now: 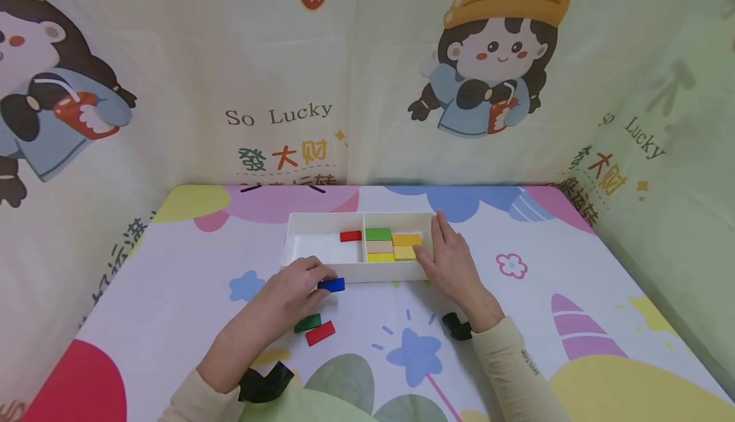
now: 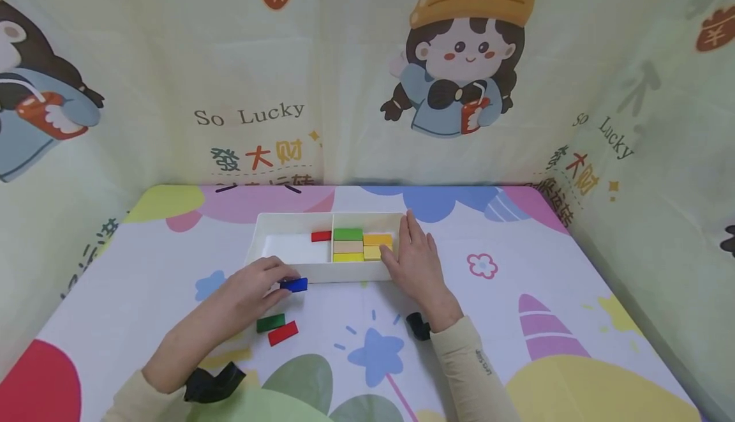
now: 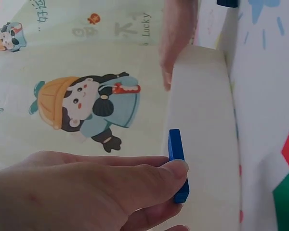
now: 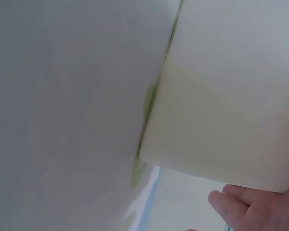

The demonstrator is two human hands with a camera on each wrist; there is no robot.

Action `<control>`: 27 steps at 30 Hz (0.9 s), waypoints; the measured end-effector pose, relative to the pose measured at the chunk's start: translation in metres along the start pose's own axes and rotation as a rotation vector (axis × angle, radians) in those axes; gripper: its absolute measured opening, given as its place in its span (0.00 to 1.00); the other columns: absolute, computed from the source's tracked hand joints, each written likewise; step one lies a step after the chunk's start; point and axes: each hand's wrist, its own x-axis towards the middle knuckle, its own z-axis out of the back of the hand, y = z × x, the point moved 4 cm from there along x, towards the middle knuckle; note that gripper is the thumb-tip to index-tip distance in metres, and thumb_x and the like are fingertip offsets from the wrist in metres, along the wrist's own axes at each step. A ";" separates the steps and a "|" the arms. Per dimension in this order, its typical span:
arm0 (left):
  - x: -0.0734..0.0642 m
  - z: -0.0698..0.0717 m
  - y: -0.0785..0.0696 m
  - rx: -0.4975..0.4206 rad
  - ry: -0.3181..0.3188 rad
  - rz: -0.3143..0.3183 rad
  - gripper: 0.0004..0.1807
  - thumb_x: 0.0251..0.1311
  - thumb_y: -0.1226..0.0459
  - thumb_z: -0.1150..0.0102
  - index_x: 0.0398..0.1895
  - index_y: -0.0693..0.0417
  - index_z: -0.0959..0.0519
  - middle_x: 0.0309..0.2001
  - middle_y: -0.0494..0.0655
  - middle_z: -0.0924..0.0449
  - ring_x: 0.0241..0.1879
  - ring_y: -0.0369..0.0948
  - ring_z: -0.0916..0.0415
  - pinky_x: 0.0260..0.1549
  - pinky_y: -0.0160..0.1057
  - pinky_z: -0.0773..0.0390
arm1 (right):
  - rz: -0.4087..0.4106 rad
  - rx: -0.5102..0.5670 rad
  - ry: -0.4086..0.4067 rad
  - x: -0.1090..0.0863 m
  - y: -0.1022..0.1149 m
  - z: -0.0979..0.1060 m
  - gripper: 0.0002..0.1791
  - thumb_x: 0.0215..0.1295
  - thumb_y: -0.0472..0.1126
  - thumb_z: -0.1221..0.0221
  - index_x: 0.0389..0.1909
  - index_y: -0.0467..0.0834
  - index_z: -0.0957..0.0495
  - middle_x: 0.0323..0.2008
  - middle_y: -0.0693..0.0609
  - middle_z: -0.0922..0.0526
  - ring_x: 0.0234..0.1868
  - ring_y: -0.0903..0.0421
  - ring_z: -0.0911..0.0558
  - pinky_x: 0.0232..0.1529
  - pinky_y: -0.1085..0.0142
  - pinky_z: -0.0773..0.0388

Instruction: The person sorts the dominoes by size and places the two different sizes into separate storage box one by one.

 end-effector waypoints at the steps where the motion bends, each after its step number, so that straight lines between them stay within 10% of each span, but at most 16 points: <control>1: 0.001 0.002 -0.001 -0.001 -0.004 -0.005 0.16 0.56 0.66 0.29 0.49 0.51 0.16 0.44 0.45 0.18 0.44 0.40 0.23 0.46 0.41 0.15 | -0.001 -0.001 0.000 0.000 0.000 0.000 0.44 0.73 0.54 0.52 0.76 0.31 0.56 0.79 0.36 0.55 0.77 0.38 0.46 0.75 0.41 0.47; 27: 0.038 0.022 0.009 0.011 -0.073 -0.040 0.16 0.55 0.68 0.30 0.49 0.57 0.16 0.43 0.50 0.18 0.46 0.45 0.21 0.47 0.44 0.15 | -0.024 0.027 0.018 0.001 -0.001 0.000 0.44 0.73 0.55 0.52 0.77 0.32 0.56 0.79 0.38 0.57 0.78 0.38 0.47 0.76 0.39 0.51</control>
